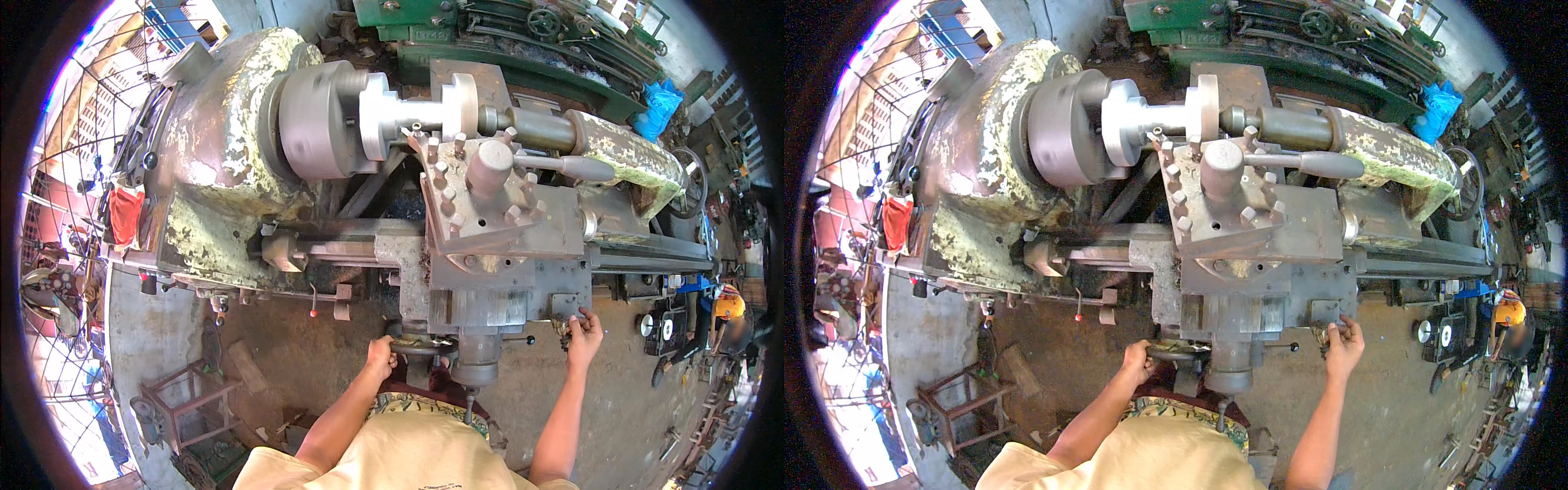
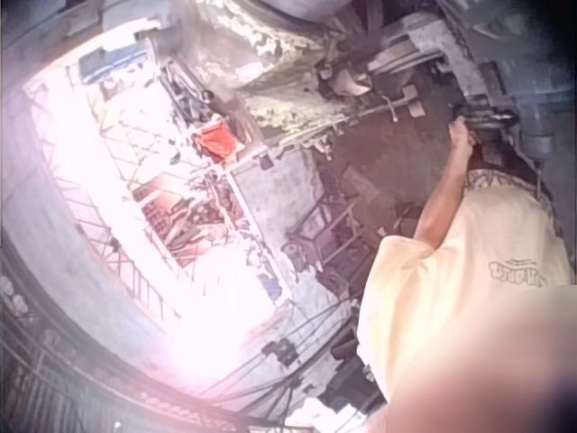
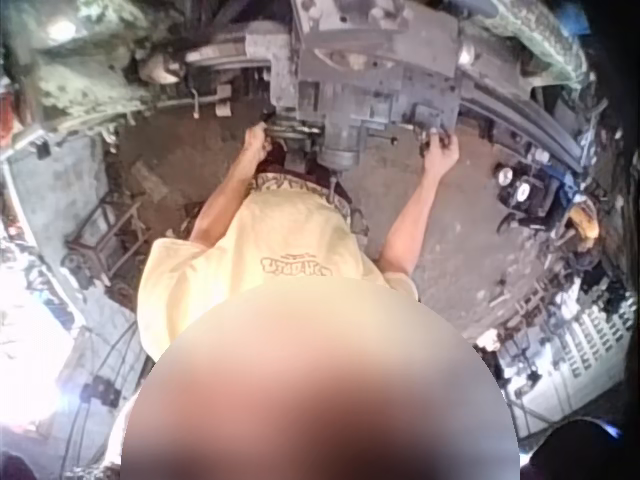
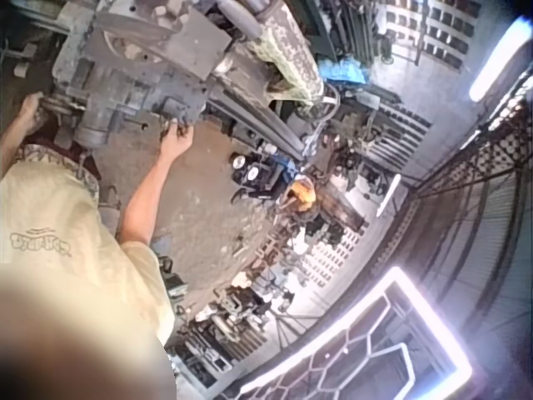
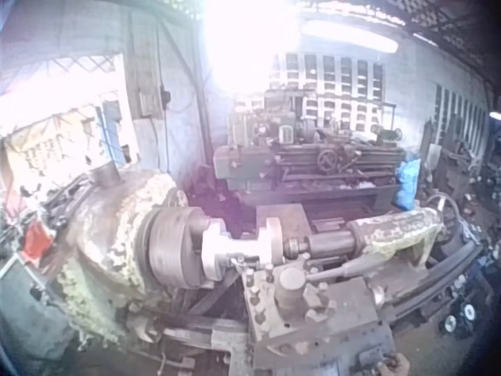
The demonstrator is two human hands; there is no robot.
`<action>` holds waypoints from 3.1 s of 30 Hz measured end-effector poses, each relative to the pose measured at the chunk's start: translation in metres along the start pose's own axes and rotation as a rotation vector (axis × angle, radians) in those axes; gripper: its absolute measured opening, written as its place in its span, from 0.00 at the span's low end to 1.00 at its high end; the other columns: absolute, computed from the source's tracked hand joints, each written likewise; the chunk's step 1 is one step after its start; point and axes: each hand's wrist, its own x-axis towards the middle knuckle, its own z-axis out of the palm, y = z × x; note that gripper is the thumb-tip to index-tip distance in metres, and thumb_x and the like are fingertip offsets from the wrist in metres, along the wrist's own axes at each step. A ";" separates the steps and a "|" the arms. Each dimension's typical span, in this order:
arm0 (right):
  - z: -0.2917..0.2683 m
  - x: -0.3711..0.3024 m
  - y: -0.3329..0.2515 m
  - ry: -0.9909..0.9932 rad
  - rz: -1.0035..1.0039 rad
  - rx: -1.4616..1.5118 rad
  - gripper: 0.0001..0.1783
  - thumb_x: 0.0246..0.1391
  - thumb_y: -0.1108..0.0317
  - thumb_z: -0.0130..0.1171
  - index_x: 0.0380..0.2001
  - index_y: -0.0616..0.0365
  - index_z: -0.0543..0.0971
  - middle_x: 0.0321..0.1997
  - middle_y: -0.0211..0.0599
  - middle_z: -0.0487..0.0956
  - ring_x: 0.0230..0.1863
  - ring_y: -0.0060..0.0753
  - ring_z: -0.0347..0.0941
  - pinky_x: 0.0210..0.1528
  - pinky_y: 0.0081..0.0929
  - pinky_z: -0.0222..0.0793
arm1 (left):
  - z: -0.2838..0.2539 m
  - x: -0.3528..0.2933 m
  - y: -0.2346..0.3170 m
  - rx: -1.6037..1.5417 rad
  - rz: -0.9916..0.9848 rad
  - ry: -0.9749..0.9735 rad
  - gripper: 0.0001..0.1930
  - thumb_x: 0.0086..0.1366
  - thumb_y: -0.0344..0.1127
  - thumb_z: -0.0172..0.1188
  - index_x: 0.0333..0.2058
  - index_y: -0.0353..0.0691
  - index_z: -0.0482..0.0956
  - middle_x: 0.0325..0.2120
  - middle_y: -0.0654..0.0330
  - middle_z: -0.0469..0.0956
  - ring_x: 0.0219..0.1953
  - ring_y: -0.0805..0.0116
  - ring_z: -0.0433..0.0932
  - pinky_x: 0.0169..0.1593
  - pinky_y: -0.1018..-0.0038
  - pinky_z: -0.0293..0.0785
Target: The person operates a metal lathe to machine a cylindrical workpiece. They adjust the tool carriage and cross-slide using handwheels, then engage the cutting tool to remove material from the rotating workpiece while monitoring the process.
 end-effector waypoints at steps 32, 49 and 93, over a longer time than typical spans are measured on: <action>0.001 0.000 -0.001 0.027 0.008 -0.016 0.15 0.54 0.80 0.60 0.46 0.69 0.75 0.26 0.30 0.77 0.25 0.16 0.69 0.28 0.16 0.63 | -0.002 -0.003 0.009 -0.001 -0.065 0.013 0.08 0.63 0.36 0.52 0.27 0.41 0.67 0.12 0.64 0.59 0.10 0.73 0.56 0.15 0.72 0.51; 0.024 -0.046 -0.019 -0.085 -0.133 -0.372 0.17 0.51 0.76 0.64 0.45 0.66 0.77 0.31 0.36 0.79 0.31 0.25 0.74 0.37 0.25 0.72 | -0.019 0.011 0.023 0.070 -0.168 -0.106 0.08 0.64 0.38 0.53 0.27 0.45 0.68 0.15 0.65 0.61 0.12 0.73 0.57 0.18 0.74 0.52; 0.127 -0.158 -0.052 -0.357 0.335 -0.759 0.67 0.22 0.57 0.84 0.65 0.65 0.56 0.53 0.62 0.74 0.55 0.61 0.72 0.58 0.44 0.68 | -0.042 0.064 -0.009 0.296 -0.247 0.012 0.13 0.63 0.38 0.49 0.33 0.36 0.79 0.28 0.55 0.78 0.28 0.56 0.78 0.31 0.56 0.74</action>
